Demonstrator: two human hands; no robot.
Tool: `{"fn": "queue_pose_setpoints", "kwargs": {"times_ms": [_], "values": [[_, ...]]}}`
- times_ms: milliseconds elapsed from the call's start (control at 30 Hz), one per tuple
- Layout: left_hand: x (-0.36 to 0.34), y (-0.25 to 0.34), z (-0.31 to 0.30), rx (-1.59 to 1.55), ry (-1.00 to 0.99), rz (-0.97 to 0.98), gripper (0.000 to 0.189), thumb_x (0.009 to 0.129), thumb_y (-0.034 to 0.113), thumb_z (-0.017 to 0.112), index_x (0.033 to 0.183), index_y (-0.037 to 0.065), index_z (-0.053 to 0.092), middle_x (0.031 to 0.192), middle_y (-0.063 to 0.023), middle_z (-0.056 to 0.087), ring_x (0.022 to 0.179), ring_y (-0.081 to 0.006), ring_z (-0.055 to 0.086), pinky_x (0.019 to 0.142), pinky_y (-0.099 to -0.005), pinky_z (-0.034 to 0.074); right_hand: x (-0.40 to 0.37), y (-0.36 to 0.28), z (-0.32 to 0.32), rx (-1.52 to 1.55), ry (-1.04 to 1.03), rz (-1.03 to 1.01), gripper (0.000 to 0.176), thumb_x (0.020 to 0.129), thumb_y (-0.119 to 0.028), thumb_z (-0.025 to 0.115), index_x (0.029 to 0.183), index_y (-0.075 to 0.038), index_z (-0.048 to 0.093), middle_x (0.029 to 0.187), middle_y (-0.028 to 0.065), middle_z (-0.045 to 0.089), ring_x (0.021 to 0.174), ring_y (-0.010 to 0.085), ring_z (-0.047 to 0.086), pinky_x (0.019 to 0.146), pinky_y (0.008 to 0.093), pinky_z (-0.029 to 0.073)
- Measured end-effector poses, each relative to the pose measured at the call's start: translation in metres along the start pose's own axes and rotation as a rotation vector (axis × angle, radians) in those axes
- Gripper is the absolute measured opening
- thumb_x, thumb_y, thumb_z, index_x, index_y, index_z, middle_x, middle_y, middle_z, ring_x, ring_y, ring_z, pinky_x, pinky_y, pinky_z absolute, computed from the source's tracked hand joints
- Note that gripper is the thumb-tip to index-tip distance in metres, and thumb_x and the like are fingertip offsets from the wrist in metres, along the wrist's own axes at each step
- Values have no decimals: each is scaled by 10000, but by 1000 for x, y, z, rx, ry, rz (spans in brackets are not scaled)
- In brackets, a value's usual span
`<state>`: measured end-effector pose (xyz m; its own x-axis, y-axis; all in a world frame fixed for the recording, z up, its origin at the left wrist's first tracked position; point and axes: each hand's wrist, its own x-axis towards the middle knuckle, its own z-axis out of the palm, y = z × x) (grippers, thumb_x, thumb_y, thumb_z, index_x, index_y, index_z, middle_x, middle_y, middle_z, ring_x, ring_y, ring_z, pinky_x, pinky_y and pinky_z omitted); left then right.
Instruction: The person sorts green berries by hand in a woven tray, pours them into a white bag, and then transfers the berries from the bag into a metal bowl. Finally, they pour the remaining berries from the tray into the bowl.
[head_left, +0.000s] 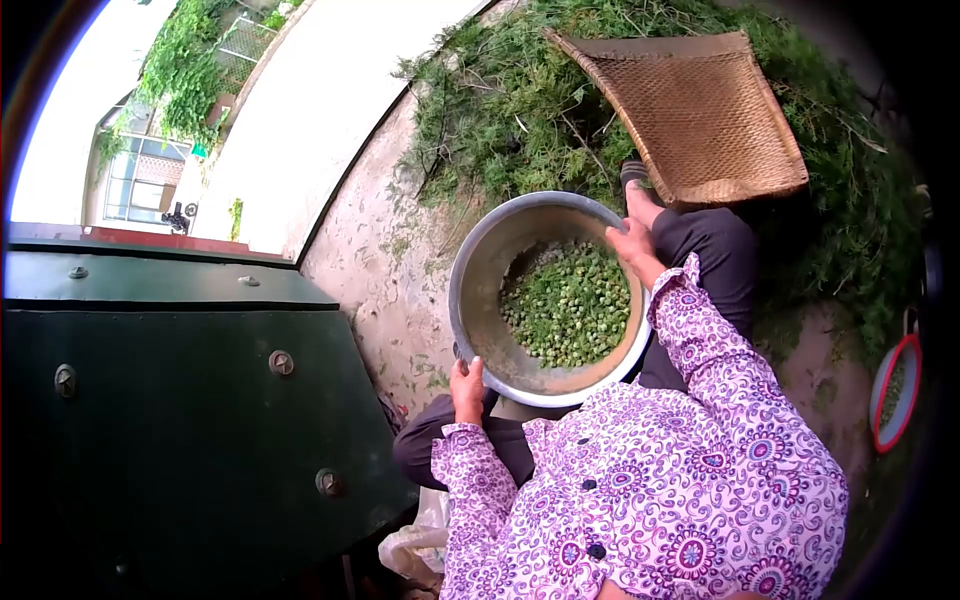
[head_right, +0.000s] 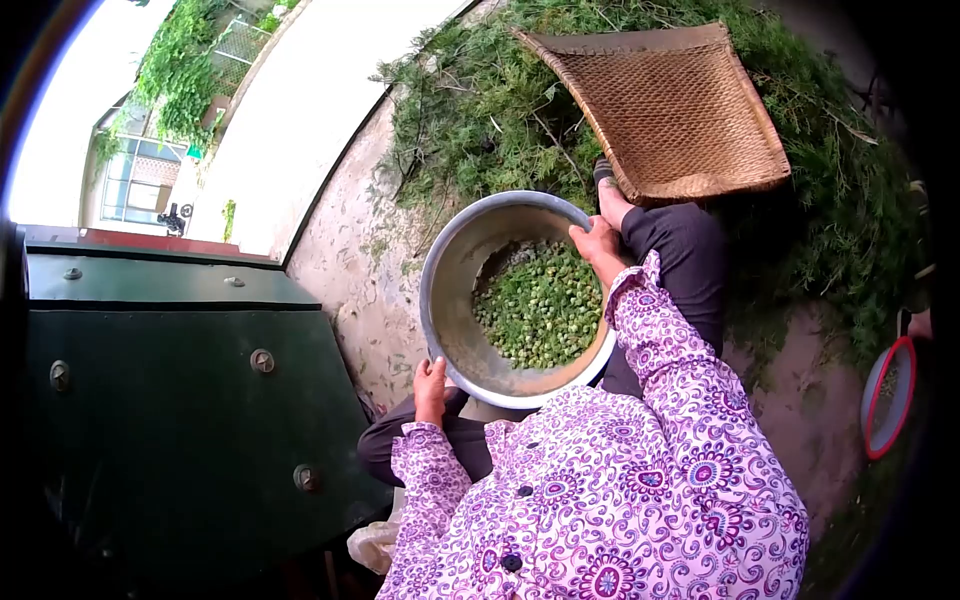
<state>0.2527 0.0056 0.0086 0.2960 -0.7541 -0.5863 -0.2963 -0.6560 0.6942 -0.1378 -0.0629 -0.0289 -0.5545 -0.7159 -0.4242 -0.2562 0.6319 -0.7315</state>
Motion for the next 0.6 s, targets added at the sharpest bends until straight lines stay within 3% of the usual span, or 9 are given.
{"fn": "queue_pose_setpoints", "kwargs": {"times_ms": [100,133,167,267,300,367,433,467,600], "values": [[18,-29,29,-66,71,-229,675,811,373,589,1335,92,270,1229,-124,436,1020,-279,472,690,-485,424,25,6,15,-92,123,-73,643,709,-418,613,1201,-29,473,1182,200,510,1116,302,474,948,374,357],[75,-108,29,-141,45,-60,673,808,388,585,1327,110,258,1219,-130,442,1015,-301,474,695,-538,401,29,1,16,-129,71,-45,684,714,-441,606,1237,-29,447,1232,202,471,1164,306,432,977,377,333],[54,-112,31,-169,147,-31,597,826,374,560,1300,125,295,1221,-130,438,1001,-305,487,738,-559,409,28,2,12,-186,17,-21,699,731,-461,591,1264,-42,422,1254,190,459,1184,301,418,988,376,323],[75,-142,33,-360,101,16,500,865,328,515,1274,107,332,1205,-146,452,967,-311,514,786,-565,423,50,12,21,-166,-65,25,661,749,-491,583,1243,-68,465,1228,156,497,1151,279,451,961,370,342],[85,-153,27,-565,-7,-88,440,884,294,490,1244,74,366,1183,-150,472,951,-307,527,785,-544,443,58,18,24,-173,-69,34,661,749,-491,583,1243,-68,465,1228,156,497,1151,279,451,961,370,342],[80,-148,22,-768,-119,-209,385,903,261,465,1213,42,399,1160,-154,493,935,-303,540,783,-523,463,72,33,26,141,-218,96,619,738,-502,601,1167,-60,542,1124,124,572,1046,243,521,889,349,391],[39,-83,20,-775,135,-284,304,891,200,458,1078,-36,497,971,-137,574,838,-250,572,734,-385,471,82,43,25,240,-175,94,568,737,-502,607,1074,-44,604,1008,86,620,928,213,564,811,337,425],[39,-71,16,-708,224,-178,264,897,218,464,885,-31,550,823,-100,594,724,-222,585,663,-355,486,78,33,21,282,-167,105,542,748,-470,615,1068,-33,604,982,84,626,906,210,572,797,332,432],[31,2,-36,-467,451,170,234,825,184,590,670,50,476,637,23,440,560,-94,400,493,-280,342,15,-65,-17,755,-440,-38,309,832,-250,611,989,16,601,887,52,625,762,113,574,661,258,463]]}}
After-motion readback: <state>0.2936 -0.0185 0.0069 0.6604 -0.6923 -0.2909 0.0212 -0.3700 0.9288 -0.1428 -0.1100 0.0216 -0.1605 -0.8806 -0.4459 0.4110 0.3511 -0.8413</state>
